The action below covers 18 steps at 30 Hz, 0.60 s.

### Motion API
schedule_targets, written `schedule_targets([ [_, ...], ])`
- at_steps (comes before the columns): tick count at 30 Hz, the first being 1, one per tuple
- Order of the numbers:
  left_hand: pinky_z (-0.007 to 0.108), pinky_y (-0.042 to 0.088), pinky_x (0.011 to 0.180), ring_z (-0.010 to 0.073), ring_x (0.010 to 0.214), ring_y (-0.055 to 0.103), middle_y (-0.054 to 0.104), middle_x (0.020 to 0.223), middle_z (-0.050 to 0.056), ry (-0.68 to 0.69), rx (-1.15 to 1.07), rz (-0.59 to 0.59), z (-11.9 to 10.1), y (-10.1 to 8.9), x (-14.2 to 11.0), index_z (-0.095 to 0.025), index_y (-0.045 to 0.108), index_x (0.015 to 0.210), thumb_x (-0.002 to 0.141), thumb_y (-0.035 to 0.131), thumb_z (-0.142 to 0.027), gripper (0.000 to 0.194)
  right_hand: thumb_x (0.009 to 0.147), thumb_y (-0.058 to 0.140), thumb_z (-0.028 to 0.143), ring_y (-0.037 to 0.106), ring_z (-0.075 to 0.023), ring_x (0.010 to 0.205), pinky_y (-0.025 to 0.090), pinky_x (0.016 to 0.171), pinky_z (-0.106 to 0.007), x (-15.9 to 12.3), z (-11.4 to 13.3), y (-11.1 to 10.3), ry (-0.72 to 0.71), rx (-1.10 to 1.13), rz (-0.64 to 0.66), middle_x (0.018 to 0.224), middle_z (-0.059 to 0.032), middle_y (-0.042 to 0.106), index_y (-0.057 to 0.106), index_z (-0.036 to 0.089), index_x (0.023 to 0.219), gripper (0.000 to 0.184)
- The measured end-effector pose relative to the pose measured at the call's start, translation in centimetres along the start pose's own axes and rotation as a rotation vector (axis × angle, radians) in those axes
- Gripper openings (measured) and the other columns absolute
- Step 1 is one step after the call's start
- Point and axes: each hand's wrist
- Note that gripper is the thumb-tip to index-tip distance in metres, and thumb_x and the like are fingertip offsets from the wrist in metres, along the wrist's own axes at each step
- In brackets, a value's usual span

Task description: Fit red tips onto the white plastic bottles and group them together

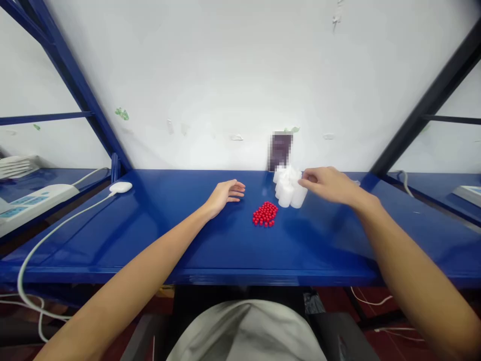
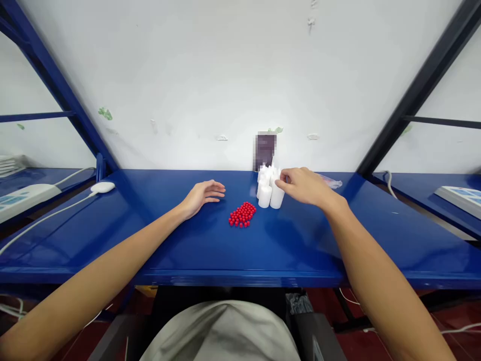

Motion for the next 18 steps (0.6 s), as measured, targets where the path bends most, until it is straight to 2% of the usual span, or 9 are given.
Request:
schedule_targets([
  [3, 0.031, 0.054, 0.086, 0.0174, 0.099, 0.067, 0.07, 0.106, 0.011, 0.017, 0.088, -0.04, 0.57, 0.04, 0.35, -0.014, 0.069, 0.094, 0.079, 0.061, -0.019, 0.017, 0.088, 0.046, 0.043, 0.053, -0.0179, 0.063, 0.03, 0.057, -0.029, 0.06, -0.04, 0.02, -0.004, -0.007, 0.007, 0.071, -0.0038, 0.064, 0.057, 0.02, 0.076, 0.028],
  [7, 0.032, 0.054, 0.09, 0.0182, 0.107, 0.065, 0.07, 0.105, 0.01, 0.056, 0.156, -0.045, 0.84, 0.06, 0.27, -0.014, 0.068, 0.093, 0.073, 0.059, -0.001, 0.026, 0.087, 0.046, 0.043, 0.054, -0.0187, 0.064, 0.031, 0.057, -0.029, 0.1, -0.04, 0.01, 0.011, -0.028, 0.007, 0.07, -0.0038, 0.064, 0.058, 0.021, 0.077, 0.027],
  [10, 0.031, 0.056, 0.084, 0.0184, 0.101, 0.067, 0.07, 0.097, 0.009, 0.056, 0.174, -0.06, 0.65, 0.16, -0.02, -0.014, 0.067, 0.092, 0.071, 0.061, 0.002, 0.027, 0.087, 0.046, 0.044, 0.054, -0.0191, 0.064, 0.03, 0.057, -0.029, 0.04, -0.01, -0.08, 0.019, -0.033, 0.006, 0.069, -0.0041, 0.063, 0.058, 0.021, 0.076, 0.028],
  [13, 0.029, 0.056, 0.076, 0.0157, 0.085, 0.069, 0.068, 0.087, 0.007, 0.056, 0.222, -0.068, 0.44, 0.21, -0.21, -0.013, 0.066, 0.092, 0.07, 0.064, 0.001, 0.025, 0.087, 0.046, 0.045, 0.055, -0.0195, 0.065, 0.03, 0.058, -0.029, -0.02, -0.04, -0.15, 0.023, -0.038, 0.009, 0.069, -0.0042, 0.063, 0.059, 0.021, 0.077, 0.029],
  [18, 0.028, 0.055, 0.067, 0.0127, 0.067, 0.066, 0.067, 0.086, 0.006, 0.068, 0.323, -0.072, 0.5, -0.1, -0.18, -0.013, 0.065, 0.094, 0.071, 0.07, -0.01, 0.023, 0.087, 0.048, 0.044, 0.055, -0.0193, 0.065, 0.031, 0.057, -0.029, -0.03, -0.09, -0.14, 0.015, -0.034, 0.009, 0.071, -0.0047, 0.065, 0.062, 0.02, 0.08, 0.028],
])
Point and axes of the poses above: each hand's wrist, its own x-axis towards the middle knuckle, its own y-axis out of the palm, z = x × y
